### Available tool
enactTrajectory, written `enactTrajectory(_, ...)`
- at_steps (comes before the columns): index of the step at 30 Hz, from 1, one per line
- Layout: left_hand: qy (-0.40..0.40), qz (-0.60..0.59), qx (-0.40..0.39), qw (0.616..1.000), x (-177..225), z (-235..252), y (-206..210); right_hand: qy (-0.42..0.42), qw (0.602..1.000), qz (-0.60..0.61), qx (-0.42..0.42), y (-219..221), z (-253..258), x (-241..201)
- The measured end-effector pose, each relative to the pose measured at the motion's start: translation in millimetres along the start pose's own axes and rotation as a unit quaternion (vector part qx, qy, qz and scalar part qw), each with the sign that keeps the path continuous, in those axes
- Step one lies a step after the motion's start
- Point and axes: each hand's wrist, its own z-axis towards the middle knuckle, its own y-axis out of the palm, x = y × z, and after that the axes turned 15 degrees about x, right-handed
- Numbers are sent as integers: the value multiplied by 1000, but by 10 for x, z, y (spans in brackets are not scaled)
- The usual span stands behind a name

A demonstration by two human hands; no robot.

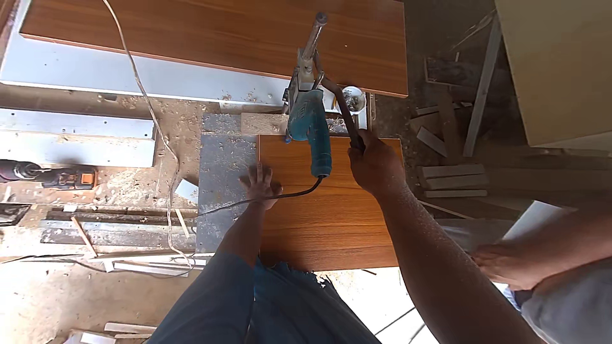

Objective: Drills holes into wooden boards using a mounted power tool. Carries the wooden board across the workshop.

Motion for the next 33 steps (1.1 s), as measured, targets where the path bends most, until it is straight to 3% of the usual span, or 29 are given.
enactTrajectory(33,3,7,2,1000,7,8,-24,1,999,31,24,195,7,101)
